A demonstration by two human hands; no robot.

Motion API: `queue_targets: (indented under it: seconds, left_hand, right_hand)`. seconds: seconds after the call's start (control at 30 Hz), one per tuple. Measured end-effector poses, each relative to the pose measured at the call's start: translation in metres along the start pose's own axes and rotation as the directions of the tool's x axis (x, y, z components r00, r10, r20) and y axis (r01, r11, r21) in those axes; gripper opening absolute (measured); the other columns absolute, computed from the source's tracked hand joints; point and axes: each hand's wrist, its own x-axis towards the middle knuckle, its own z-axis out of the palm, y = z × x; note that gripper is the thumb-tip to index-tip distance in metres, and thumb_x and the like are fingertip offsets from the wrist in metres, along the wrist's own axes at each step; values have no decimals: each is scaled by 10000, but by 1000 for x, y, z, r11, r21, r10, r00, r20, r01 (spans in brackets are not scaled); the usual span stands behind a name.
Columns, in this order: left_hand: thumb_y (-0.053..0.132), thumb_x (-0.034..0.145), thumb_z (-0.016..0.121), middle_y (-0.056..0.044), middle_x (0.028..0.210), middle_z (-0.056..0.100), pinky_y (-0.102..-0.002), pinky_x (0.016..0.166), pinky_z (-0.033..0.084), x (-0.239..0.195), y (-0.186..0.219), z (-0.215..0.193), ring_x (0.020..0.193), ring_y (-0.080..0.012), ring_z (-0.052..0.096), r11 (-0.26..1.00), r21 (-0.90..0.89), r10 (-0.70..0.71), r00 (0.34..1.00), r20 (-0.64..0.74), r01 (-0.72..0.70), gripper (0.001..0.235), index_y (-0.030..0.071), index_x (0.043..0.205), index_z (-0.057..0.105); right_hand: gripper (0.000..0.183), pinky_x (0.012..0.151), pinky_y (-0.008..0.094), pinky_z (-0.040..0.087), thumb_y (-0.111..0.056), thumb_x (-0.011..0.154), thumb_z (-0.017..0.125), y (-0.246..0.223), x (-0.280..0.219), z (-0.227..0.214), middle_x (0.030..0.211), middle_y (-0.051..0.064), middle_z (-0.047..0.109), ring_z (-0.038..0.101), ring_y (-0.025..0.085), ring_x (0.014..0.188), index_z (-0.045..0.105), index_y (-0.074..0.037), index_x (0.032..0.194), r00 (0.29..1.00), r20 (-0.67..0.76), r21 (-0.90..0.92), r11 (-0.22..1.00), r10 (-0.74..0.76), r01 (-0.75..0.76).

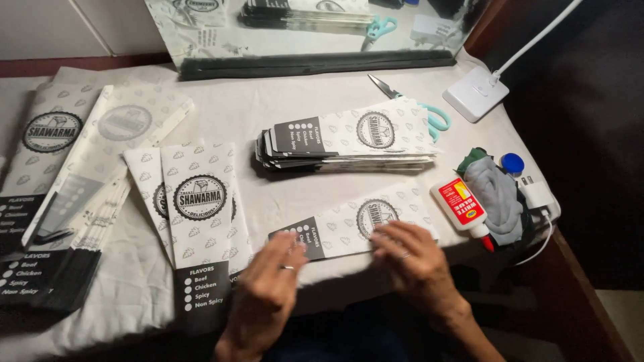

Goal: Applying glue to the edges of printed paper sheets as part of the process of assembling paper cones.

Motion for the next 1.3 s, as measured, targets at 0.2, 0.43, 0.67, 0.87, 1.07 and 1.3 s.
queue_targets:
  seconds: [0.2,0.43,0.67,0.87,1.07,1.3]
  left_hand:
    - [176,924,742,-220,1260,702,-478,995,544,-10,1,44,1209,-423,637,985,-163,105,954,280,-61,248,4,1102,744]
    - [183,849,807,-136,1127,763,-458,842,624,2,-2,46,1084,-344,706,991,-133,60,934,351,-14,167,72,971,783]
    - [226,866,808,-89,995,781,-366,661,636,15,-12,47,902,-263,738,984,-175,94,924,370,-30,150,117,967,794]
    - [358,818,832,76,988,764,-361,634,586,30,-28,49,850,-145,677,970,-180,-20,787,617,166,155,251,929,841]
    - [302,926,720,18,734,741,-360,631,591,33,-29,58,642,-155,685,945,-112,-150,714,684,306,115,212,970,777]
    - [284,990,579,-28,650,736,-478,683,544,43,-35,53,607,-309,723,944,-97,-166,709,685,314,130,180,1020,651]
  right_hand:
    - [408,957,504,475,-152,936,711,72,-19,-51,1212,218,639,540,405,1089,711,29,1302,842,-149,-382,755,519,-533]
    - [729,940,395,508,-459,766,839,85,-6,-71,1207,122,609,624,237,1074,628,-89,1357,284,216,-245,333,934,-910]
    - [709,743,402,656,-186,776,822,65,-10,-80,1178,148,698,741,294,947,532,-70,1413,253,217,158,222,943,-962]
    - [289,695,463,573,-236,1035,737,90,-144,-57,1205,251,520,632,428,878,758,-237,1324,898,-298,-479,763,323,-434]
    - [581,881,362,655,59,665,839,40,-99,-23,1102,173,700,704,243,961,614,37,1200,334,-285,796,416,898,-439]
    - [589,888,296,660,50,619,909,34,-79,-10,1061,114,719,697,198,1008,634,-17,1135,489,-147,703,439,860,-560]
